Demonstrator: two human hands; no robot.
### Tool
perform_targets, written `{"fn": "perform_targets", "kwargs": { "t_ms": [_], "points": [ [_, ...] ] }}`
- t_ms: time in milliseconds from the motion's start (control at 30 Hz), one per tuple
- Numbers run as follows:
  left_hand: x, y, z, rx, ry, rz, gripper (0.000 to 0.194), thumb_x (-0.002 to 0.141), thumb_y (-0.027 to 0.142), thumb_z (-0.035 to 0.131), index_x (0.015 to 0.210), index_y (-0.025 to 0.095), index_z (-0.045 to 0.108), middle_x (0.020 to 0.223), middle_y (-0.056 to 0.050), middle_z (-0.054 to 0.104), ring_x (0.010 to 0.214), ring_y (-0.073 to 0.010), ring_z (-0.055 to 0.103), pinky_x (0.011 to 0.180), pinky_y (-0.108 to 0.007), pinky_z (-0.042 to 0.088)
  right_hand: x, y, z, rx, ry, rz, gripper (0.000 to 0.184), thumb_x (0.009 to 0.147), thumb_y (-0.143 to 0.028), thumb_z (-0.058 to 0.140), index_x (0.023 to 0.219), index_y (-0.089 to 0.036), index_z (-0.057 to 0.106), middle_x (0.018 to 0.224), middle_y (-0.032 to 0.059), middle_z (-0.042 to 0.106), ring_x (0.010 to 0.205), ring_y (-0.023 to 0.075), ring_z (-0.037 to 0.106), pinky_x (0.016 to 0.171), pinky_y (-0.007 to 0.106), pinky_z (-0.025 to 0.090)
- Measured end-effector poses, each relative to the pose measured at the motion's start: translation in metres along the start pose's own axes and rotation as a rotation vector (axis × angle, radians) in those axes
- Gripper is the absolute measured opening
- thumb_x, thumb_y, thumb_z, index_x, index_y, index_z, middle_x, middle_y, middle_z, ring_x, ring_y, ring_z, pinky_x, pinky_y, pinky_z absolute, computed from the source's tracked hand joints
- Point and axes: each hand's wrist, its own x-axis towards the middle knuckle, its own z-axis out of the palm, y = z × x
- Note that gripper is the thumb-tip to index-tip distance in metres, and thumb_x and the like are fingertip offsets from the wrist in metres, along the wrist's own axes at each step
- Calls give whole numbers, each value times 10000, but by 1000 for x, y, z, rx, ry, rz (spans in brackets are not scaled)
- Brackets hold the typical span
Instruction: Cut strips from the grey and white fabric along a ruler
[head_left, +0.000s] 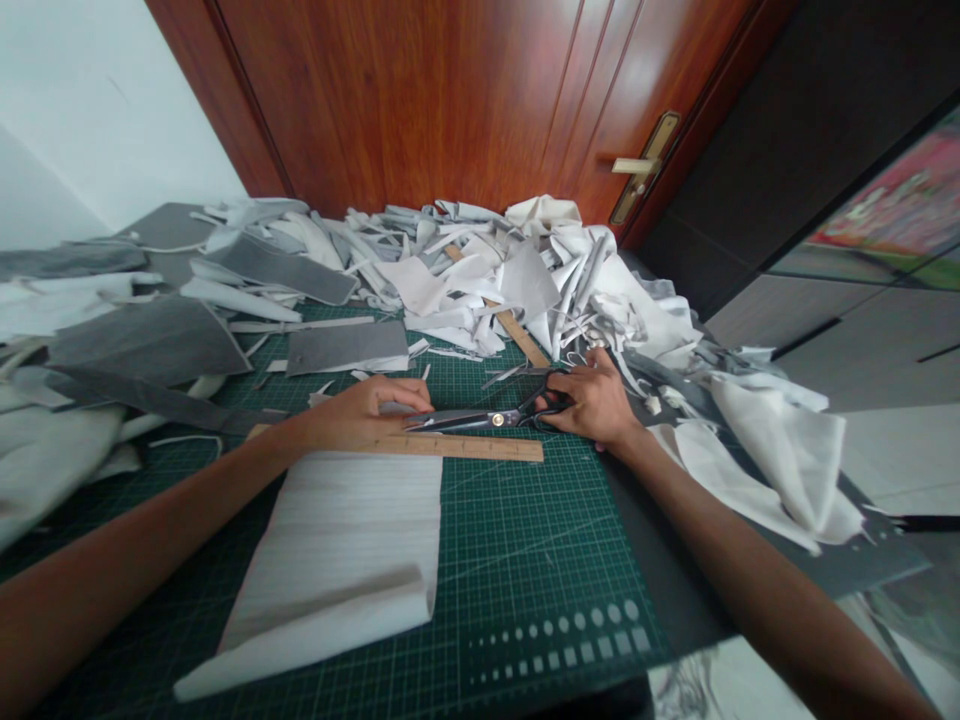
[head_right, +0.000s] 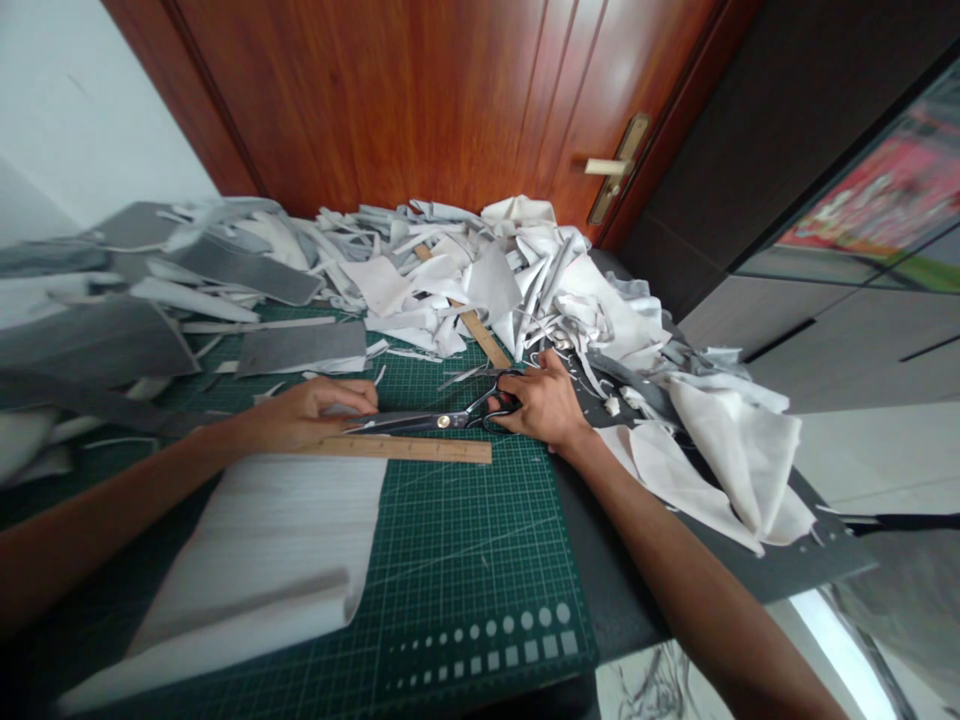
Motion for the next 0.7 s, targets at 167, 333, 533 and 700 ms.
{"fn": "perform_targets", "kwargs": {
  "t_ms": [167,333,533,700],
  "points": [
    [0,-1,-1,-1,-9,-7,377,1047,473,655,927,151,810,944,-53,690,859,-149,621,820,-250,445,0,0,-1,3,-13,0,301,916,-411,630,659,-255,612,565,-40,605,533,162,465,850,390,340],
    [0,1,-1,9,-17,-4,410,1053,498,644,927,145,810,931,-55,685,866,-153,613,815,-246,446,0,1,0,8,-9,-16,308,922,-413,627,657,-258,607,570,-38,613,539,168,481,831,389,342],
    [-1,0,-1,8,-17,-5,409,1048,510,651,951,149,817,937,-55,688,860,-153,614,810,-246,450,-1,2,1,0,-35,4,309,916,-425,640,654,-264,605,574,-34,614,550,175,475,828,393,333],
    [0,-3,-1,4,-14,-5,381,1048,484,654,964,153,824,952,-52,694,869,-144,628,822,-238,453,-1,2,1,-6,-25,-9,313,932,-412,621,659,-260,602,575,-35,601,556,168,465,831,385,332]
  ]
}}
